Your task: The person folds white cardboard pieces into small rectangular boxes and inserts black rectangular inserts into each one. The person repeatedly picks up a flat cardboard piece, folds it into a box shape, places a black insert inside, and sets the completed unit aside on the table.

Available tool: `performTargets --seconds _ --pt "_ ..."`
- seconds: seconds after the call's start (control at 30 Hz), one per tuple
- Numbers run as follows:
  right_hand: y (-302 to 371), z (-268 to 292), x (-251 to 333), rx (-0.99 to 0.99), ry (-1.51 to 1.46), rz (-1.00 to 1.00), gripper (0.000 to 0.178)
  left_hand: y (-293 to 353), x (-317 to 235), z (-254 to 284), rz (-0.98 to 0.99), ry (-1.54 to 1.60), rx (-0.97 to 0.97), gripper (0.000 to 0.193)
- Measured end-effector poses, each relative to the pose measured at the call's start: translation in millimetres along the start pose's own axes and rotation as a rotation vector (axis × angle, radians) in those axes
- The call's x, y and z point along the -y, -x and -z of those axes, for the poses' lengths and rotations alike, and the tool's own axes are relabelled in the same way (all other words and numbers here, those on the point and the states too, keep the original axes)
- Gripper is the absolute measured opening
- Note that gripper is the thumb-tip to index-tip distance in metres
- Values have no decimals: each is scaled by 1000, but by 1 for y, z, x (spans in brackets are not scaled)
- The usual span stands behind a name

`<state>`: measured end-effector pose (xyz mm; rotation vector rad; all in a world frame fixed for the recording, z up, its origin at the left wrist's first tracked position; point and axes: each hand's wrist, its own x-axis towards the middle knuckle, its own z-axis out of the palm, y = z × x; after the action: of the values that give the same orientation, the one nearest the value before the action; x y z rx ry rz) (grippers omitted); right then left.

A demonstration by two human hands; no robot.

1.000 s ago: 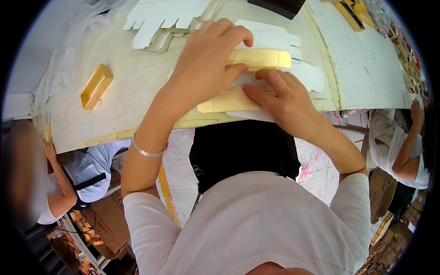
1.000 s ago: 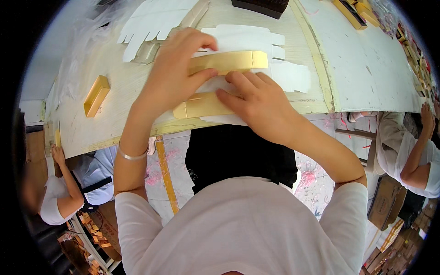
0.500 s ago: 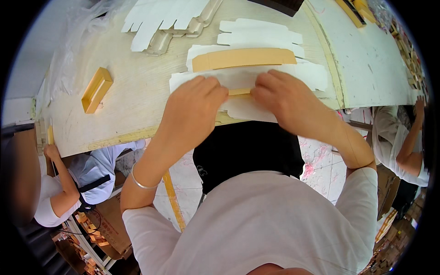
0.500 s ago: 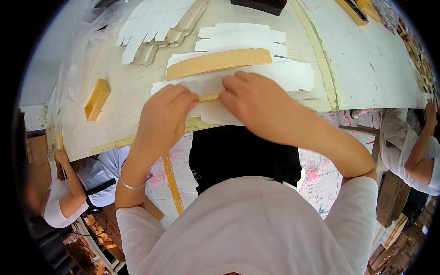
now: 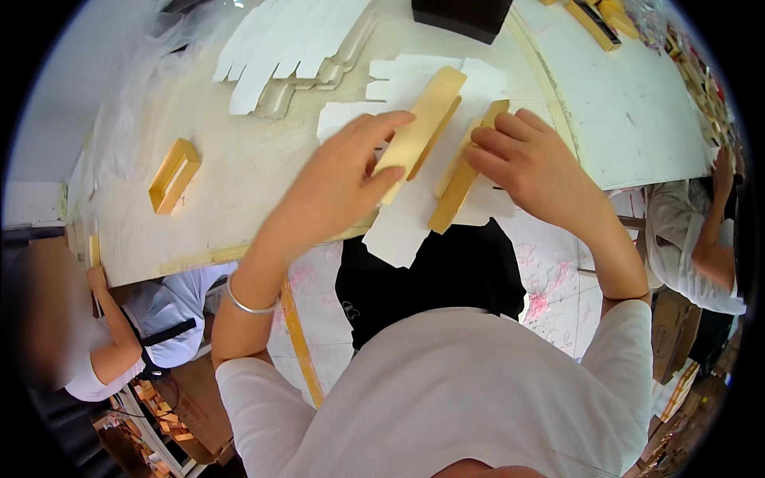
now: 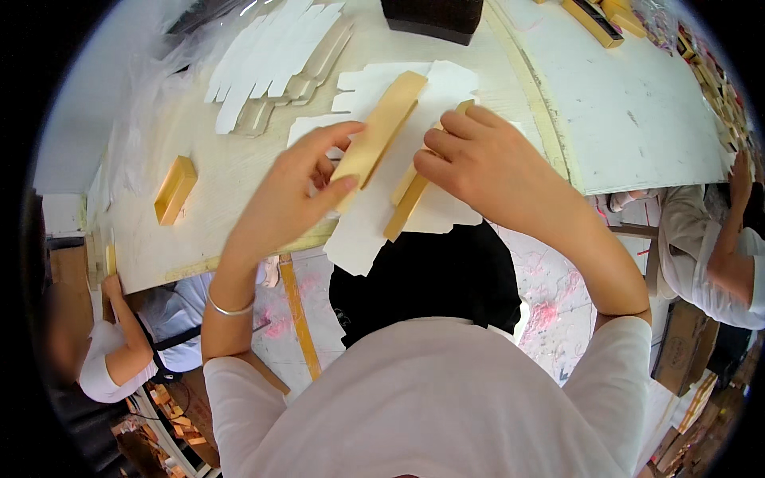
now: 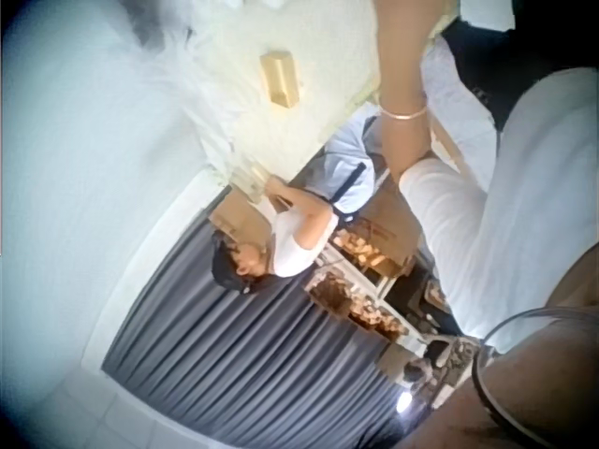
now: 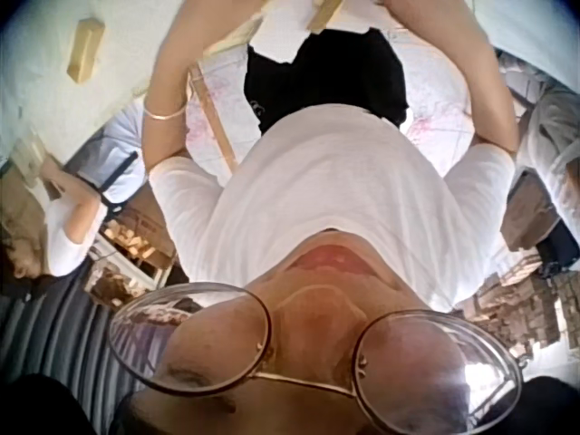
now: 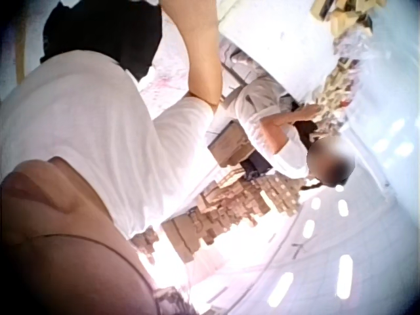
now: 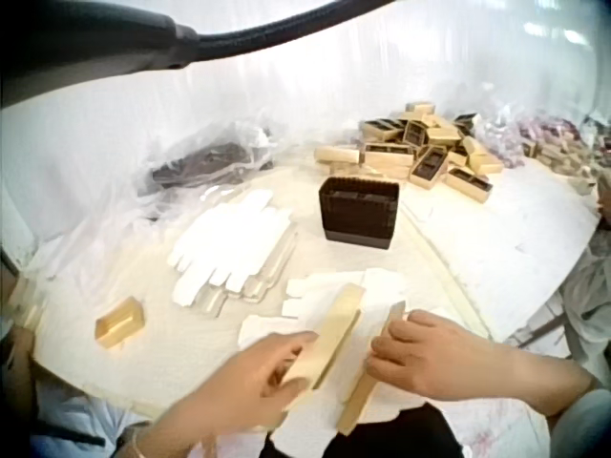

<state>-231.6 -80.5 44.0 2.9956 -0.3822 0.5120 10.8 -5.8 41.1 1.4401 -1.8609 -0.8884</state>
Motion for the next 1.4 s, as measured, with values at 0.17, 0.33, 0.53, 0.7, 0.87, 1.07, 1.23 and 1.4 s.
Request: performTargets --seconds 0.17,0.33,0.53,0.7,0.87,1.07,1.23,1.4 --pt "12 -12 24 -16 -382 -20 21 -8 -10 -23 -85 -86 -66 46" --pt "19 -28 19 -155 -584 -70 21 -4 -5 -26 -126 -64 114 32" --pt "6 -14 25 -88 -792 -384 26 -1 -5 -13 -169 82 200 39" --pt "5 -8 22 19 -968 -489 31 -5 -4 -35 -127 1 70 37" --pt "3 -5 27 36 -1092 -613 37 -10 4 -55 -457 -287 -169 21" --pt "24 0 41 -46 -519 -154 61 16 -4 -55 -182 -71 -174 9" --pt "32 -32 46 -311 -413 -73 52 13 -5 -58 -186 6 -126 8" --pt "16 -29 40 -398 -793 -339 34 11 -12 -23 53 636 226 38"
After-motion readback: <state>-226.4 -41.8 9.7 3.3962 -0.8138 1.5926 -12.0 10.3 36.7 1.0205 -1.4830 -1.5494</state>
